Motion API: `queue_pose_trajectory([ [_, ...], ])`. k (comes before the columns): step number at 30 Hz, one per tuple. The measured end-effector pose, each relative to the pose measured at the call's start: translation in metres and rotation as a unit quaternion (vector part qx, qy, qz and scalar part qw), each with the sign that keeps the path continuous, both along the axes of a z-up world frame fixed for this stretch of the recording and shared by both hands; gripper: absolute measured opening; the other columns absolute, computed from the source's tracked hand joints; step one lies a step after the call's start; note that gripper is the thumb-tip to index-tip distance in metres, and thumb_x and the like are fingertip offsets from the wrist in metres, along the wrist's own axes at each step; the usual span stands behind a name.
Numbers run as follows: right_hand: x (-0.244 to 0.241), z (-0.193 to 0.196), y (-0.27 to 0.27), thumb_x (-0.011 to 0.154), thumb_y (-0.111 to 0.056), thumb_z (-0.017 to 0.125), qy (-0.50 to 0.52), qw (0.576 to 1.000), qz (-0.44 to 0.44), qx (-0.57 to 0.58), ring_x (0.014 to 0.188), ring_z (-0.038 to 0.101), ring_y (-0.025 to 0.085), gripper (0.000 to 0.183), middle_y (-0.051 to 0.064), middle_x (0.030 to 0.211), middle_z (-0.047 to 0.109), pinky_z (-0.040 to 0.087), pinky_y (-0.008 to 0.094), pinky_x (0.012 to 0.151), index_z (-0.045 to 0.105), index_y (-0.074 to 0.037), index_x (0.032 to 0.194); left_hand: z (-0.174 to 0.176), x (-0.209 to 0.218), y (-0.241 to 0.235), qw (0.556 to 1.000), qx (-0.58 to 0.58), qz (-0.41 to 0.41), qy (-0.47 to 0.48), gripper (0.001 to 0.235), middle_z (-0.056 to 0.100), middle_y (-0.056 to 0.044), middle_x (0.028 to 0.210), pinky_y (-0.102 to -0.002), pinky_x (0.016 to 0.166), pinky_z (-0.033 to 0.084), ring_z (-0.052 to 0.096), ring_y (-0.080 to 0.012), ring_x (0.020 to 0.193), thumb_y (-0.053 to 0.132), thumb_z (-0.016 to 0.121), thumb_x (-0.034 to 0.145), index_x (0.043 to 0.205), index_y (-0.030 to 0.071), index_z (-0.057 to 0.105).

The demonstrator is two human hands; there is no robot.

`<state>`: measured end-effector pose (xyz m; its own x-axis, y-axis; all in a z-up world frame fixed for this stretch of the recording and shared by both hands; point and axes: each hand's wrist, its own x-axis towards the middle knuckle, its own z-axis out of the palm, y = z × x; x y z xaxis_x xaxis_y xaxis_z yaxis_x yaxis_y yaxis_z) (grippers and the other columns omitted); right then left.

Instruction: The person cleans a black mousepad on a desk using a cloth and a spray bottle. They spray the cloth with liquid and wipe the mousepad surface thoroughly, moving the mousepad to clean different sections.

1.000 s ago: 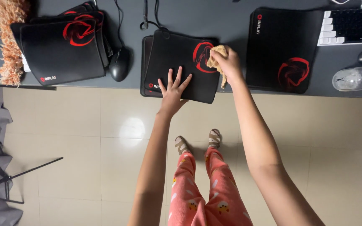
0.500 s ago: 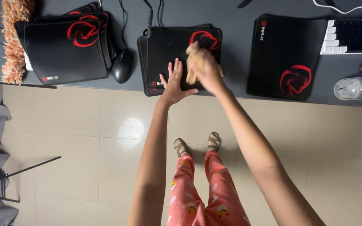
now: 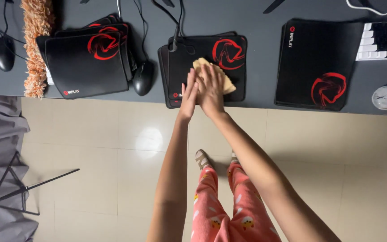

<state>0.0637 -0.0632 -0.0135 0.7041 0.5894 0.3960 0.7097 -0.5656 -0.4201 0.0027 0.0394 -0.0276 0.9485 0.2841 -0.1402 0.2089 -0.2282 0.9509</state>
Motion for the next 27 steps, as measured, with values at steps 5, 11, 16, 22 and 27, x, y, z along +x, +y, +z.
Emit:
queue_pose_trajectory([
  [5, 0.009, -0.001, -0.028, 0.101, -0.022, 0.063, 0.011, 0.999, 0.052, -0.012, 0.153, 0.031, 0.040, 0.043, 0.016, 0.163, 0.036, 0.025, 0.058, 0.125, 0.063, -0.010, 0.142, -0.006, 0.006, -0.003, 0.997, -0.010, 0.058, -0.042, 0.068, 0.009, -0.009, 0.177, -0.048, 0.128, -0.010, -0.001, -0.0250, 0.164, 0.044, 0.034, 0.112, 0.168, 0.014, 0.010],
  [11, 0.025, 0.016, -0.105, 0.091, -0.010, 0.069, 0.045, 0.998, 0.026, -0.034, 0.154, 0.034, 0.040, 0.050, 0.015, 0.165, 0.037, 0.029, 0.053, 0.128, 0.064, -0.012, 0.140, 0.007, 0.005, -0.011, 0.985, 0.171, 0.030, 0.013, 0.081, 0.010, -0.013, 0.175, -0.054, 0.127, 0.000, 0.003, -0.0322, 0.163, 0.039, 0.060, 0.102, 0.166, 0.011, 0.017],
  [16, 0.076, -0.007, -0.090, 0.095, -0.010, 0.079, 0.010, 0.999, -0.014, -0.041, 0.152, 0.032, 0.041, 0.050, 0.014, 0.165, 0.034, 0.027, 0.053, 0.126, 0.062, -0.014, 0.142, 0.011, 0.008, -0.018, 0.960, 0.276, 0.018, 0.033, 0.102, 0.010, -0.017, 0.172, -0.060, 0.123, 0.010, 0.007, -0.0372, 0.159, 0.027, 0.083, 0.080, 0.162, 0.010, 0.024],
  [22, 0.125, -0.012, -0.051, 0.090, -0.016, 0.076, -0.007, 0.995, -0.085, -0.046, 0.151, 0.030, 0.042, 0.061, 0.020, 0.162, 0.037, 0.023, 0.058, 0.123, 0.059, -0.016, 0.149, 0.016, 0.007, -0.018, 0.961, 0.273, 0.023, 0.024, 0.101, 0.011, -0.016, 0.172, -0.060, 0.124, 0.012, 0.009, -0.0371, 0.159, 0.024, 0.084, 0.081, 0.161, 0.010, 0.025],
  [27, 0.056, 0.012, -0.083, 0.096, -0.020, 0.074, 0.025, 0.997, -0.063, -0.037, 0.154, 0.031, 0.041, 0.058, 0.020, 0.163, 0.040, 0.022, 0.058, 0.127, 0.057, -0.013, 0.151, 0.024, 0.008, -0.019, 0.965, 0.259, 0.011, 0.051, 0.097, 0.009, -0.015, 0.172, -0.057, 0.125, 0.007, 0.005, -0.0346, 0.159, 0.026, 0.078, 0.085, 0.162, 0.010, 0.023],
])
